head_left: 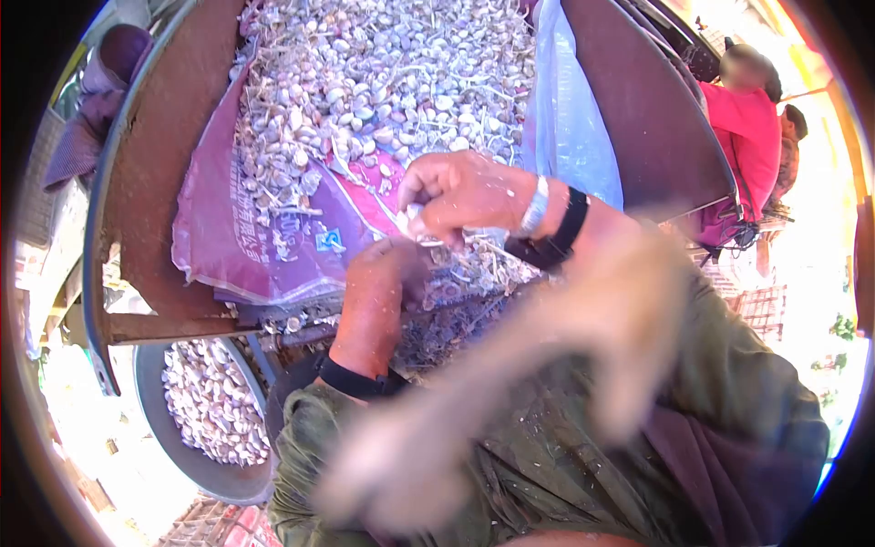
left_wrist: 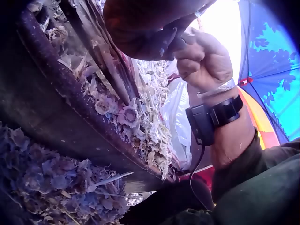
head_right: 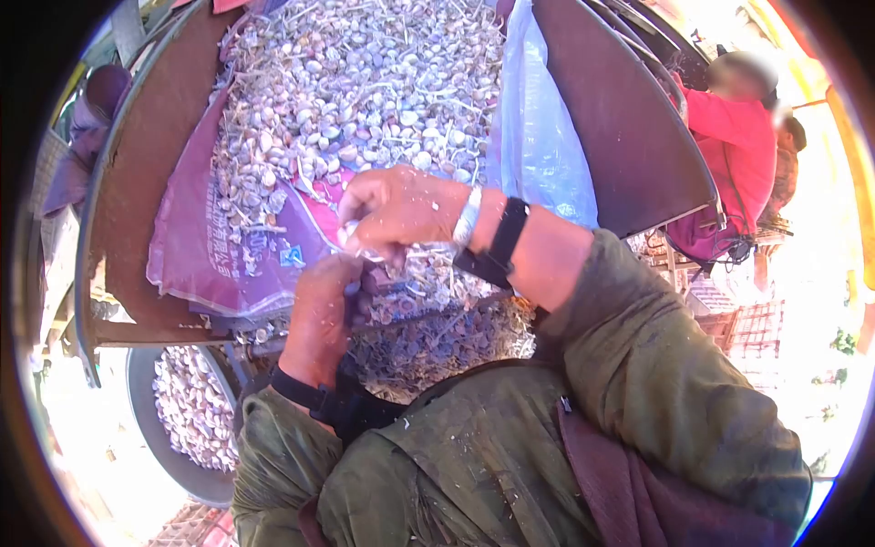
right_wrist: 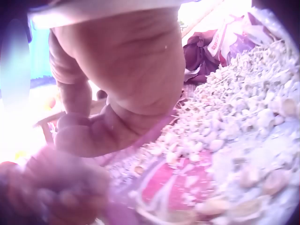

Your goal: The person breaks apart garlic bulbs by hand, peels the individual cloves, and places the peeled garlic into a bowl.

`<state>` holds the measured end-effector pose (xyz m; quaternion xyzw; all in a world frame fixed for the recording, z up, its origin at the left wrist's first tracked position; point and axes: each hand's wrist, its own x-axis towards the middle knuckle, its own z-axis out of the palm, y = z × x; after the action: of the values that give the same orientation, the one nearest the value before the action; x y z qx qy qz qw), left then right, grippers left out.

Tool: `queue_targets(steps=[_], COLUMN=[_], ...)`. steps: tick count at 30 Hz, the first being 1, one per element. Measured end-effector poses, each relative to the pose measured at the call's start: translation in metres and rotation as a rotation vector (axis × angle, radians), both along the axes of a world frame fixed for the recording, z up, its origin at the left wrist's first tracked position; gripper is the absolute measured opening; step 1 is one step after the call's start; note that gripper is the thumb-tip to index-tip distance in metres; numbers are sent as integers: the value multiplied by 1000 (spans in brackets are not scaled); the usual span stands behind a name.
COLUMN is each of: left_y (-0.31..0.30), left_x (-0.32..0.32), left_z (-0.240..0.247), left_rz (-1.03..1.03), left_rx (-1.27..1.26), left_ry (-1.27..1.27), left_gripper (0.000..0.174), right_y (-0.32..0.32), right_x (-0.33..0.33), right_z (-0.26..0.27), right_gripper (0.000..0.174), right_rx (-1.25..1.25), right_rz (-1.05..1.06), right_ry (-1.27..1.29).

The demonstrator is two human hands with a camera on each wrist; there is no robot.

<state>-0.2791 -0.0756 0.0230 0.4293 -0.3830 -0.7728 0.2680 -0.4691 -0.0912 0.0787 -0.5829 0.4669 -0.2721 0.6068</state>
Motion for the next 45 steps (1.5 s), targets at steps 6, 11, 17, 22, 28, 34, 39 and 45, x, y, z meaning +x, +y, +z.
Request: queue_targets(steps=[6,11,17,22,28,34,39,45], left_y=[-2,3,5,3,6,12,16,10], left_x=[2,4,10,11,11,9,12,11], left_z=[-9,-3,-1,-2,1,10,25,23], left_rz=[-4,3,-14,-56,-20,-26,-162,-140], left_rx=[75,98,74,74,111,141,238,277], left_ry=[155,118,129,144,188,241,306,268], left_gripper=[13,15,14,14,14,17,24,23], right_y=[84,81,86,84,79,73,67,54], right_x=[79,67,73,72,65,49,37,32], right_z=[121,131,123,119,113,99,92,82], right_gripper=[24,23,26,29,31,34,36,38], right_rx=[-69,-743,-710,-670,-627,-559,-523,-502], right_rz=[252,638,583,592,596,553,533,520], right_ry=[-848,-529,-668,-684,-698,-694,-684,-615])
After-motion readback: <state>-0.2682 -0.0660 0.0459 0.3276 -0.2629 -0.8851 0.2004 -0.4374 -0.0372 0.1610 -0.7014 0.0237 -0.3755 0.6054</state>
